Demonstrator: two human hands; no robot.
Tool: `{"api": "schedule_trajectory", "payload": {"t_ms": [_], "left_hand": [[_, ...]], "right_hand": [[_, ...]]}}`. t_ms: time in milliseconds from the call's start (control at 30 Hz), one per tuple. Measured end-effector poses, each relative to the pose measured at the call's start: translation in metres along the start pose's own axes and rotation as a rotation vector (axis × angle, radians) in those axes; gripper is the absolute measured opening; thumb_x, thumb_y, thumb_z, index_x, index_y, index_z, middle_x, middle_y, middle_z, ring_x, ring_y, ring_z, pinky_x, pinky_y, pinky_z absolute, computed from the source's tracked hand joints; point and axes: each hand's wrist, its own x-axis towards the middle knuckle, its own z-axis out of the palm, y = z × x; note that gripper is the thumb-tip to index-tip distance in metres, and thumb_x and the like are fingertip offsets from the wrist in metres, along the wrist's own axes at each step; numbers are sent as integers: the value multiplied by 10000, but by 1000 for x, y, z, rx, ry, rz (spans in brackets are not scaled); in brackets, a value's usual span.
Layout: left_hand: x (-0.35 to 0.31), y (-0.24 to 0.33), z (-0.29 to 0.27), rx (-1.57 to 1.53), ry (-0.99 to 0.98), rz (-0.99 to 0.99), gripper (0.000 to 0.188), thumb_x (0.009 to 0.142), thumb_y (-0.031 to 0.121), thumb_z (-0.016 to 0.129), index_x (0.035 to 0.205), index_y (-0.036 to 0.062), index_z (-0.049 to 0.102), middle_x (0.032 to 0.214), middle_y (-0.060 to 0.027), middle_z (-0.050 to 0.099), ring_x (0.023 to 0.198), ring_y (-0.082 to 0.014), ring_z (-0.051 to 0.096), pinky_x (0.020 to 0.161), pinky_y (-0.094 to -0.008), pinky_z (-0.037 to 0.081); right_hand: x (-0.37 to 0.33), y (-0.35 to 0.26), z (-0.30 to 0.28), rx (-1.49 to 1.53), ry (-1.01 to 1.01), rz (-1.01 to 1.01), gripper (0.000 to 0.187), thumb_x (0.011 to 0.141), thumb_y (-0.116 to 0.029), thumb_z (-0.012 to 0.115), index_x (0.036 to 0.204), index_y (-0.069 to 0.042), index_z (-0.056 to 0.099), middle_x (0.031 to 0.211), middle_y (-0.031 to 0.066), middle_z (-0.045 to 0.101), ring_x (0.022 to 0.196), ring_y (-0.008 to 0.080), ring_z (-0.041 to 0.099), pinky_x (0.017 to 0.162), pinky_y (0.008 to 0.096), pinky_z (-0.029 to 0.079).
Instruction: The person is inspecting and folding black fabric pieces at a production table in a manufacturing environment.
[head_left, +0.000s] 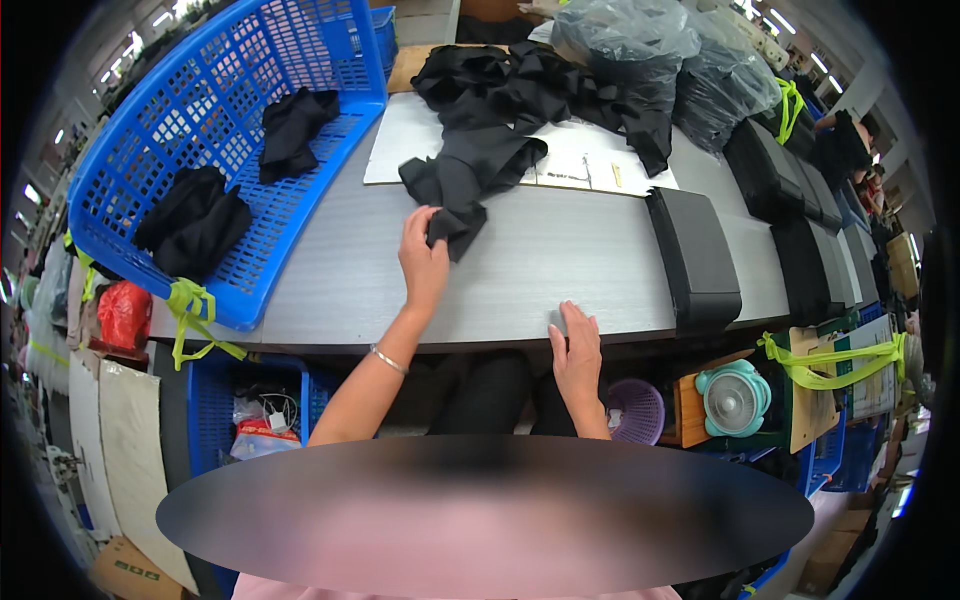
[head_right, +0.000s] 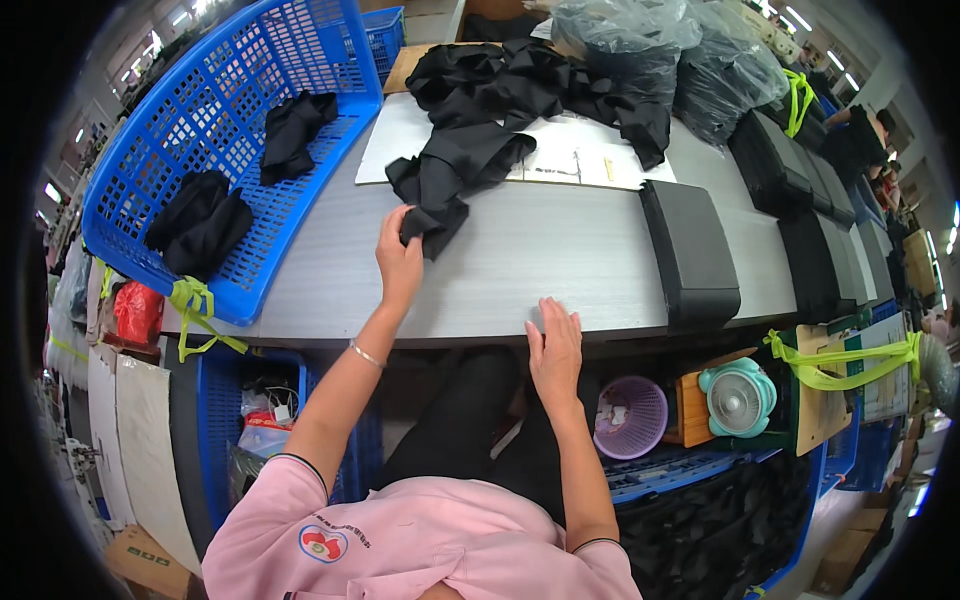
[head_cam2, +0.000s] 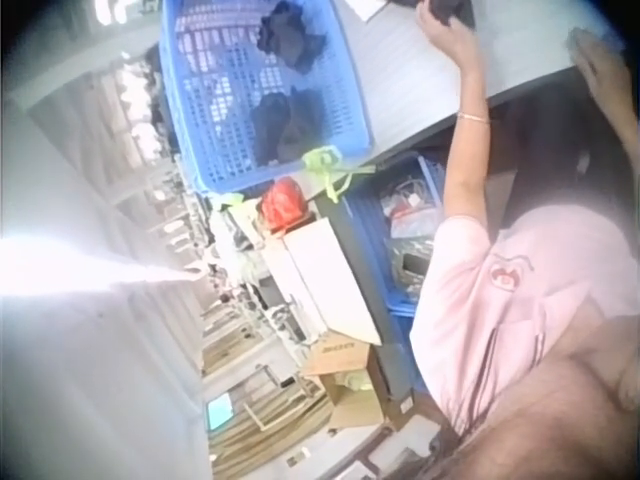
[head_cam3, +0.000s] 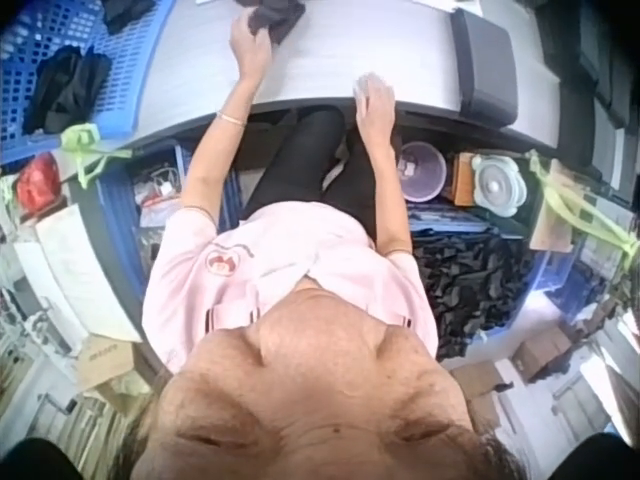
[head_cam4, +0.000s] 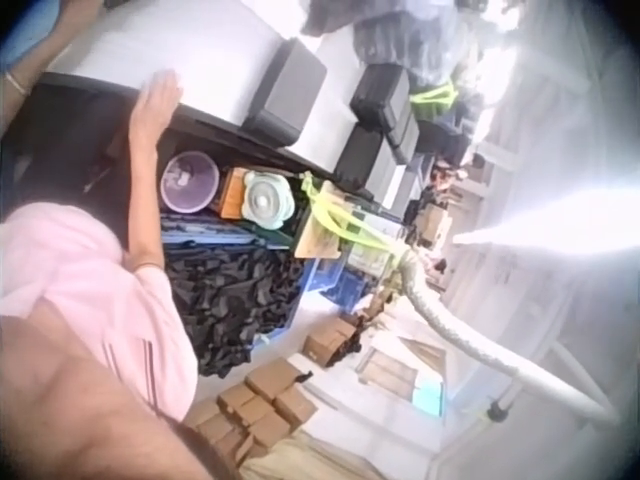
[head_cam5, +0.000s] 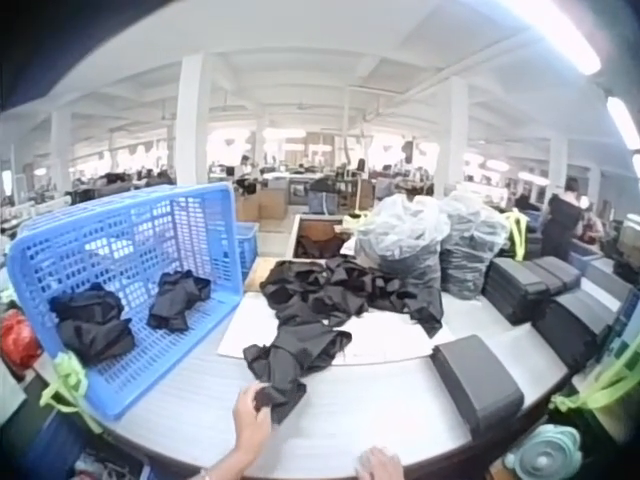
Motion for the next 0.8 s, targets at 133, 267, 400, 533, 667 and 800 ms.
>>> {"api": "schedule_trajectory", "payload": {"t_ms": [133, 267, 400, 533, 667, 800], "left_hand": [[-63, 66, -9, -442, 1, -310, 254, 899, 27, 582, 1146, -32, 581, 1087, -109, 637, 1045, -183, 584, 915, -309, 462], [-121, 69, -9, -939, 3, -607, 272, 939, 49, 571, 1195, -43, 588, 1034, -68, 638, 966, -139, 556, 886, -266, 451], [-133, 87, -30, -387, 68, -423, 422, 852, 46, 707, 1253, 0, 587, 1170, -105, 625, 1108, -216, 554, 939, -328, 447], [-126, 87, -38, 102, -101, 346, 610, 729, -25, 777, 1298, 62, 575, 1220, -128, 608, 1102, -293, 576, 935, -403, 447], [-111, 88, -21, -46, -141, 209, 517, 724, -57, 754, 1209, 68, 626, 1031, -83, 640, 933, -290, 607, 813, -386, 479], [-112, 83, -9, 20, -204, 346, 316, 775, -30, 727, 1067, 54, 644, 1025, -95, 638, 910, -283, 613, 783, -378, 488]], "right_hand": [[16, -64, -4, 576, -33, 264, 651, 904, -197, 721, 1436, 18, 414, 1272, 202, 615, 1080, 272, 656, 929, 367, 494], [19, -81, -12, 850, -21, 567, 395, 916, -106, 687, 1266, 38, 573, 932, 108, 691, 848, 179, 660, 802, 309, 513], [4, -76, -35, 532, 11, 358, 184, 910, -36, 652, 1088, 8, 661, 802, 69, 653, 803, 187, 618, 743, 327, 485], [-8, -77, -44, 345, 24, 25, 139, 887, -1, 639, 1017, -28, 680, 811, 88, 635, 822, 261, 605, 756, 367, 465], [-24, -69, -53, 348, 58, -18, 113, 893, -9, 631, 993, -34, 677, 841, 96, 646, 843, 282, 613, 786, 375, 467], [-39, -50, -62, 391, 31, 211, 121, 897, -10, 613, 992, -43, 680, 877, 100, 662, 867, 290, 617, 802, 381, 473]]}}
